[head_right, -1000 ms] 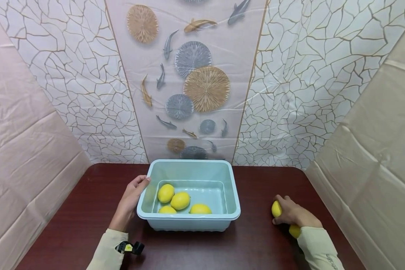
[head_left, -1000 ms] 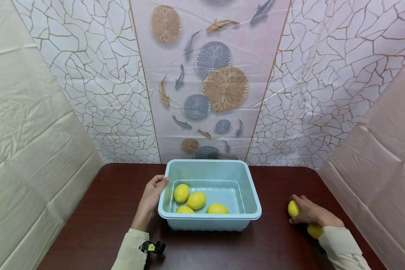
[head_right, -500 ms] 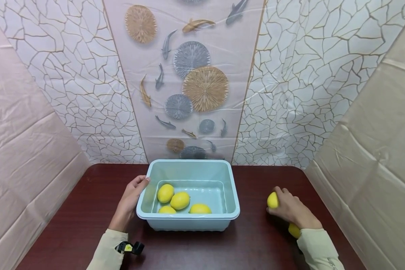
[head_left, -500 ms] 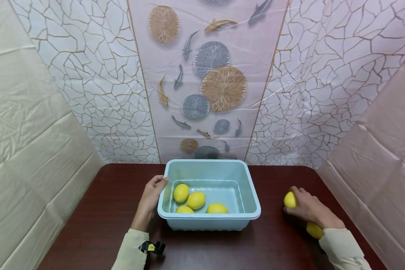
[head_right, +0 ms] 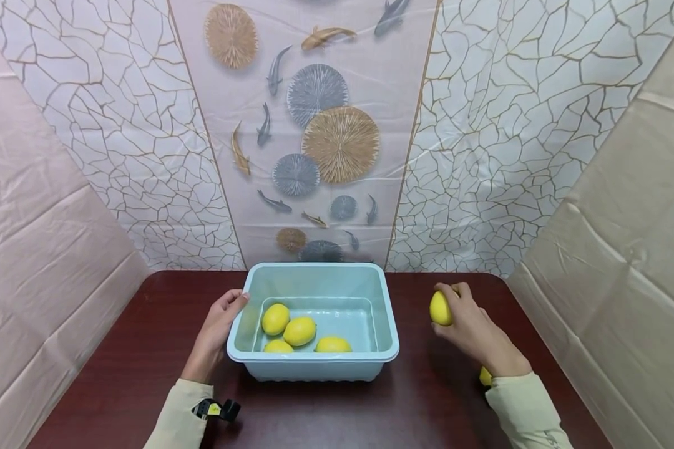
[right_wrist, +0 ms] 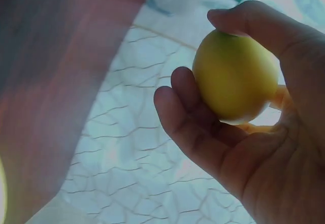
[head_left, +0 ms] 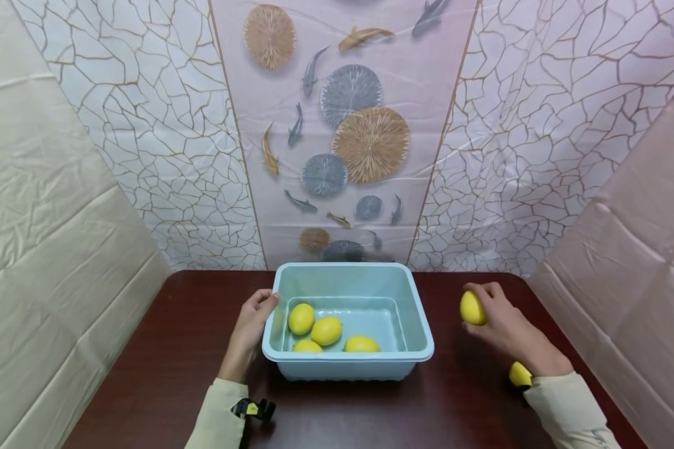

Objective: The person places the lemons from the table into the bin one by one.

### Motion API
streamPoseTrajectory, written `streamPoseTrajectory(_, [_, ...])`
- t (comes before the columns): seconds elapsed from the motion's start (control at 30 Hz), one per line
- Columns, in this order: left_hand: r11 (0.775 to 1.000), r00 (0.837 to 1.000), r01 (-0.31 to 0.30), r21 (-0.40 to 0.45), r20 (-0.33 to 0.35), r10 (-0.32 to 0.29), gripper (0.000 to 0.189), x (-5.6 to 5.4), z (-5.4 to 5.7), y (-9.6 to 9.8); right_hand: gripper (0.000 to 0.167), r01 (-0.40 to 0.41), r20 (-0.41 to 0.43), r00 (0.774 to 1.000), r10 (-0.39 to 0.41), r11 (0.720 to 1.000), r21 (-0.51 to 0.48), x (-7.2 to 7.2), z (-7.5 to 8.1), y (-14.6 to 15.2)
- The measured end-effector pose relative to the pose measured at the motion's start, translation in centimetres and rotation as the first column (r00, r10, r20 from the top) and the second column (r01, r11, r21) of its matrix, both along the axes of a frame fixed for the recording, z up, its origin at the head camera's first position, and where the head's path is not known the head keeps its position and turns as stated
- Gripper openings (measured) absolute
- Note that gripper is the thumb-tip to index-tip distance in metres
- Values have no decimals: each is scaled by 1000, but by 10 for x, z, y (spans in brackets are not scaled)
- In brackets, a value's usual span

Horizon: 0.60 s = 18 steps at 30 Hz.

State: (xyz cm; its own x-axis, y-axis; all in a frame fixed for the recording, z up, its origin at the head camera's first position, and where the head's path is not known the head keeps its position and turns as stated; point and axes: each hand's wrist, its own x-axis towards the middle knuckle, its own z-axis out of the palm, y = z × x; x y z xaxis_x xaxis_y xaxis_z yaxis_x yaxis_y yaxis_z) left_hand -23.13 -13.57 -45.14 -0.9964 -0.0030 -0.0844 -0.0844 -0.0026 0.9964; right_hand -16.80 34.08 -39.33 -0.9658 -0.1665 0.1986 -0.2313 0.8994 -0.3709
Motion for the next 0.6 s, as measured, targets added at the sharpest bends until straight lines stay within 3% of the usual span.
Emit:
streamPoseTrajectory(0.2, [1000,1000,-7,0,-6,7,34,-1,0,1,73,-16,-30,999,16,1000,-17,-2,16,-16])
streamPoseTrajectory(0.6, [1000,1000,-7,14,14,7,34,-1,1,0,73,-135,-51,990,131,988,-80,-5,35,-47])
